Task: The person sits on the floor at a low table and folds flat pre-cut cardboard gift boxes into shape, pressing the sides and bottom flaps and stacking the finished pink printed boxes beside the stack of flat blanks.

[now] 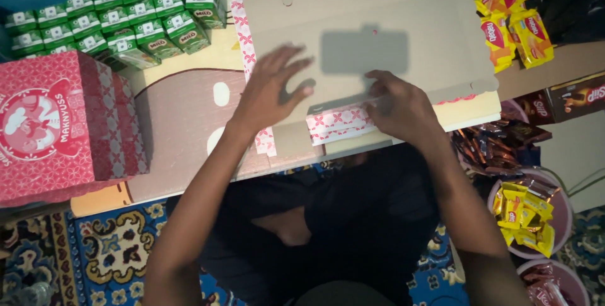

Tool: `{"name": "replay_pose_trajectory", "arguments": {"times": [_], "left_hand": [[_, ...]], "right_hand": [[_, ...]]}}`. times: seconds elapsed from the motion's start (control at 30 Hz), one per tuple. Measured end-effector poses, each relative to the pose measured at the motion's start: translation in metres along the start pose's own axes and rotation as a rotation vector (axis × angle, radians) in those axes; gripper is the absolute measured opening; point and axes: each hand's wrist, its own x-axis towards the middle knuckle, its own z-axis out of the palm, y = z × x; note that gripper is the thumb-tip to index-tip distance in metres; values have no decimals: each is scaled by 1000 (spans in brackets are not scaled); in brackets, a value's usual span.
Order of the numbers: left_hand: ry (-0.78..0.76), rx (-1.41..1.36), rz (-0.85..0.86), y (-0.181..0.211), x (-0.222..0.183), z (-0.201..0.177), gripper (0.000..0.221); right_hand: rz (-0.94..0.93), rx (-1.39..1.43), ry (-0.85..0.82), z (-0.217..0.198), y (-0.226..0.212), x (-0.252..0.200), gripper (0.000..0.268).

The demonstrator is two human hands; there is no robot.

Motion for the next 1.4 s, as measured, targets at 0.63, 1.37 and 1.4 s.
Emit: {"name": "replay_pose_trajectory", "arguments": {"times": [0.63,1.37,1.4], "left_hand": [[-174,234,-326,-24,-4,32,74],[-313,381,-369,-14,0,31,83],[-306,379,-369,-14,1,31,82]], "right_hand": [[-199,-400,-526,40,-33,63,12],[23,-343,-724,35,-31,81,20],[45,-339,-738,30,-37,84,21]]}}
